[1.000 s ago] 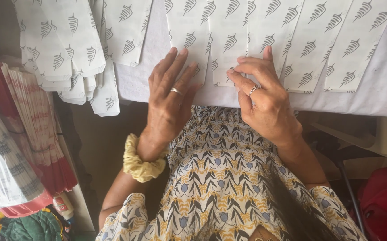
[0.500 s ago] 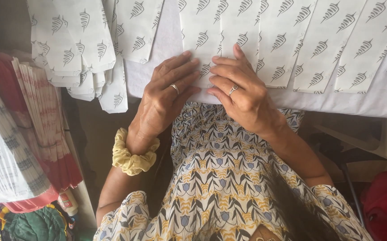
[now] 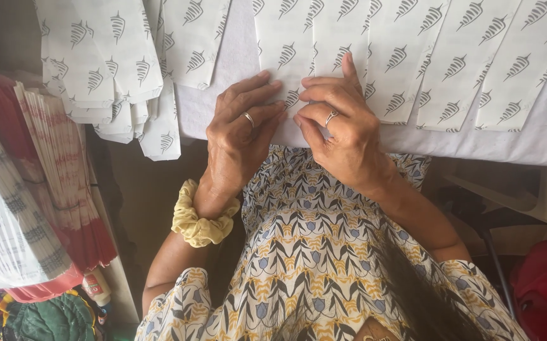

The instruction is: Applying glue to the edges of a fanned-out stack of paper wrappers at a workstation.

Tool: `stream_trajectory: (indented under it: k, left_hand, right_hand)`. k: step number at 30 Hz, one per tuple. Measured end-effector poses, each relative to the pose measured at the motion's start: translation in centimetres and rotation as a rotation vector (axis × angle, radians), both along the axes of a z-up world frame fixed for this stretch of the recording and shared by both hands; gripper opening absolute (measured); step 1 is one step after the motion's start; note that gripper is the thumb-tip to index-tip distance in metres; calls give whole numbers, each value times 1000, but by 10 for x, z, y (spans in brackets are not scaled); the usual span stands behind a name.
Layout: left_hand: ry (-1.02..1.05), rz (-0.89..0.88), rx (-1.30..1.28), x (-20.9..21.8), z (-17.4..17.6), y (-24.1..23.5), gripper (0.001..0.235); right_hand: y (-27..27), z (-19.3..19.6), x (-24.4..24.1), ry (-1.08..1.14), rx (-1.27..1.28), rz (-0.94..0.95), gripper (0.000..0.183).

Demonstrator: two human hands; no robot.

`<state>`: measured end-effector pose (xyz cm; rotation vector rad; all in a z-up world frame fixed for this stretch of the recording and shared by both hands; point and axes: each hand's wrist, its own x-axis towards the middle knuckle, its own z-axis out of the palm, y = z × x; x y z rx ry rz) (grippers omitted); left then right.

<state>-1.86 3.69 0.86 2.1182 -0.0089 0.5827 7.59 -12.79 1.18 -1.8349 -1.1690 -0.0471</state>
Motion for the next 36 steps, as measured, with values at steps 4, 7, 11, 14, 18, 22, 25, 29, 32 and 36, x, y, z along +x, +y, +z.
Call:
stream_trajectory:
  k: [4,7,11,14,18,22,25,29,32,36]
  left_hand:
    - [73,54,-63,1,4,-5,8]
    - [88,72,-77,2,8,-6,14]
    - [96,66,-140,3,8,-2,11]
    - [119,-12,-146,4,12,7,15]
    - [118,-38,-109,0,15,15,26]
    - [0,210,328,-11,-22,41,54]
    - [231,286,506,-18,-43,56,97]
    - [362,231,622,-18,-10,23,78]
    - [422,199,694,-21,-12,12,85]
    - [211,181,492,-22,-11,16,51]
  right_hand:
    - [1,0,0,125,2,-45,18]
    - [1,3,3,173,-21,-33,19]
    - [1,2,3,192,-40,-43,19]
    - [1,2,6,198,-49,-29,18]
    - [0,4,3,212,-50,-23,15]
    - [-1,2,2,166,-48,-12,18]
    - [-2,4,2,93,-82,39,29]
    - [-4,4,1,53,-91,64,23]
    - [-3,2,1,18,-85,67,22]
    - [-4,4,0,0,-110,59,23]
